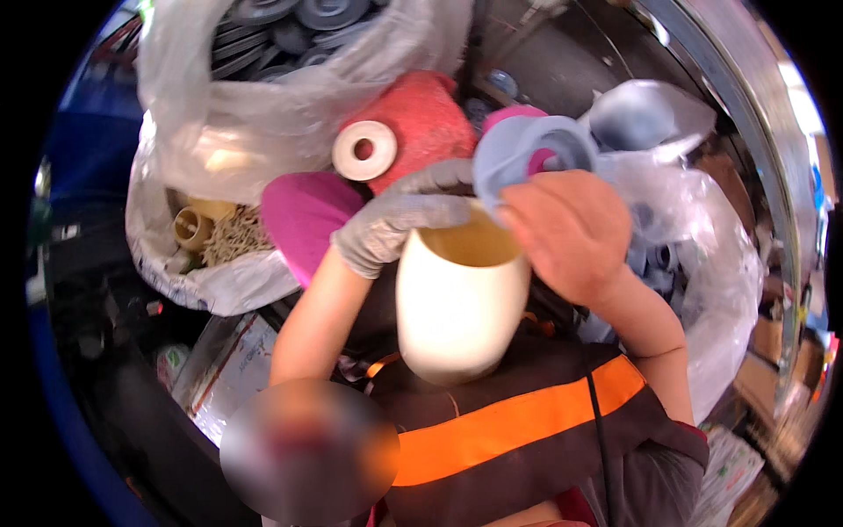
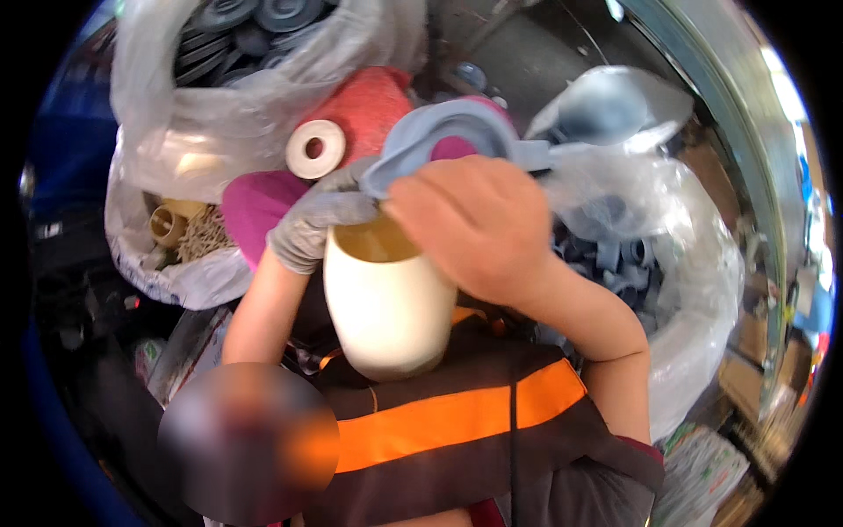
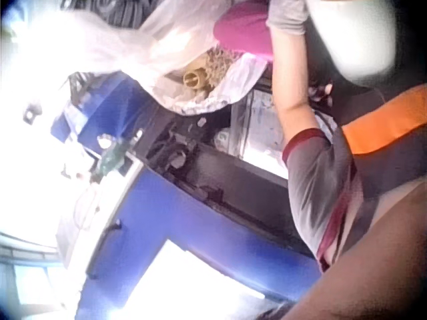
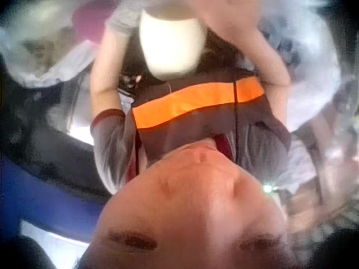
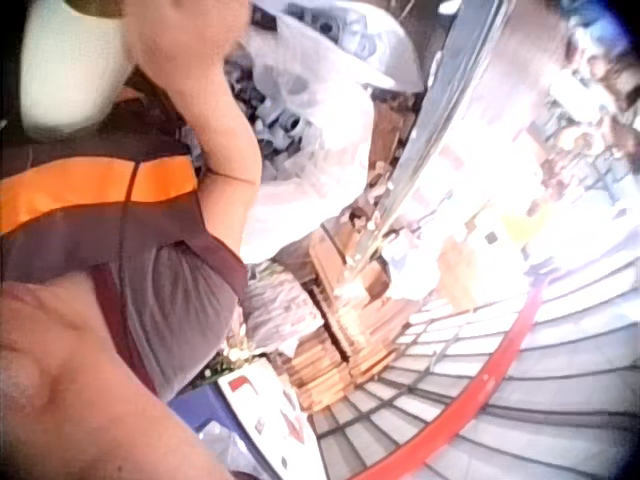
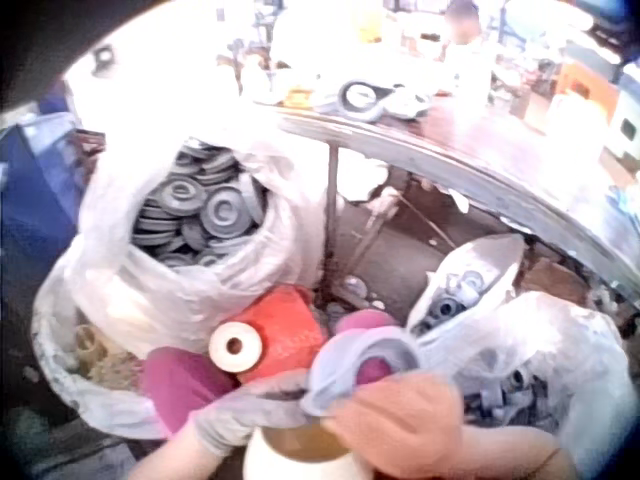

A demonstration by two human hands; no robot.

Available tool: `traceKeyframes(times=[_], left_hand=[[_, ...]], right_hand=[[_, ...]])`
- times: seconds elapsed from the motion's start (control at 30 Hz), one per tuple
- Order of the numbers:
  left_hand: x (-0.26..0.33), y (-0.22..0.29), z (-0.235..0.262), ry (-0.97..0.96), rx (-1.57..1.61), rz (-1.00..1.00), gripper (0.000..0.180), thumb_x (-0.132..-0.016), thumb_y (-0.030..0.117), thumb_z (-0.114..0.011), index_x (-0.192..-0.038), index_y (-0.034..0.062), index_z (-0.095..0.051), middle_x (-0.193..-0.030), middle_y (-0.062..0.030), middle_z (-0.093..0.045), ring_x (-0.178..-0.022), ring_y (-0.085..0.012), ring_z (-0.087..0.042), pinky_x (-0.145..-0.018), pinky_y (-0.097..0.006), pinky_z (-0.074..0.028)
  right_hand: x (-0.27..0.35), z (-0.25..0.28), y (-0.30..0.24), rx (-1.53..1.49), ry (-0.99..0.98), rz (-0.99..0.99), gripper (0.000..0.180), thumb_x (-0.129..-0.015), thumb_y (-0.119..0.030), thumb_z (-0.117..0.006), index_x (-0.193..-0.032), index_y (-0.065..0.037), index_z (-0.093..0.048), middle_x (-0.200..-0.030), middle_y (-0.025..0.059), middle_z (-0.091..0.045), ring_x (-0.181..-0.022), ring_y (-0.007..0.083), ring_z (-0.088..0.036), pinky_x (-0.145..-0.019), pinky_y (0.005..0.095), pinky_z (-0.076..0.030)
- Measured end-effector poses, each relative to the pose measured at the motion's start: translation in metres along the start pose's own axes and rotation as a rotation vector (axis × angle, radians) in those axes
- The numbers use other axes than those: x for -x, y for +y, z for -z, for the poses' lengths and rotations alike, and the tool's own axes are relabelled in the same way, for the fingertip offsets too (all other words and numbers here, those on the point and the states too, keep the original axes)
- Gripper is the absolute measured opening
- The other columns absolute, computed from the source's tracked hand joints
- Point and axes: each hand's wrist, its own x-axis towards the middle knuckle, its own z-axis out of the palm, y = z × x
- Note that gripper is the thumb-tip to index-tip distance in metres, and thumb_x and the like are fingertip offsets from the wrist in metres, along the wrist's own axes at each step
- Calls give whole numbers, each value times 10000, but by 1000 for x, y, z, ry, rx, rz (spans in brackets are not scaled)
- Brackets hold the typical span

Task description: The person assembles water pitchers by placing a blue lid onto the white body of the pitcher and then placing it on a table.

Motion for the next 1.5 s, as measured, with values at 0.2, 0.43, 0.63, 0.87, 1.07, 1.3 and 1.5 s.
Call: traceKeyframes(times=[0.2,0.43,0.63,0.87,1.07,1.3,1.5], left_hand=[[44,-11,34,128,192,-190,561,-808,193,-719,-1289,-6,-510,-1215,-92,-600,-1153,-195,-551,-1023,-329,-403],[54,-23,42,85,364,-228,509,-862,235,-674,-1273,-17,-511,-1233,-103,-588,-1144,-197,-558,-1011,-336,-421],[48,-28,39,96,399,-151,600,-915,449,-562,-1280,-25,-504,-1254,-151,-567,-1147,-216,-553,-1011,-346,-430],[40,-43,45,310,654,-190,730,-878,573,-545,-1332,10,-445,-1284,-157,-547,-1160,-242,-547,-1003,-385,-447],[39,-43,42,288,802,-245,646,-844,549,-610,-1249,55,-517,-1200,-118,-589,-1091,-248,-581,-959,-413,-486],[29,-61,55,261,887,-230,673,-827,549,-636,-1260,51,-506,-1242,-141,-567,-1130,-261,-556,-977,-443,-466],[30,-68,48,230,830,-243,728,-846,623,-539,-1264,28,-495,-1240,-138,-568,-1105,-246,-572,-961,-402,-479]], right_hand=[[-24,-30,21,-343,-85,-186,452,-784,-331,-698,-1134,-63,-600,-1149,109,-599,-1041,285,-564,-923,373,-415],[27,-52,35,-850,-280,-647,393,-841,-162,-658,-1188,-1,-565,-1152,89,-597,-1075,177,-550,-932,296,-413],[2,-38,34,-1006,-102,-997,298,-937,-169,-564,-1148,40,-583,-658,-2,-516,-459,40,-417,-419,197,-313],[-20,-35,19,-1072,-525,-1183,368,-960,-266,-530,-1135,51,-591,-698,-15,-485,-450,38,-424,-402,189,-322],[-13,-56,23,-1118,-559,-1173,381,-959,-280,-533,-1160,39,-587,-652,-39,-455,-445,21,-398,-397,186,-323],[5,-75,32,-1153,-562,-1162,379,-953,-277,-550,-1168,33,-581,-596,-50,-457,-438,17,-387,-407,192,-335],[24,-77,46,-1098,-610,-1093,361,-940,-273,-577,-1164,9,-586,-611,-31,-493,-443,31,-404,-421,196,-342]])
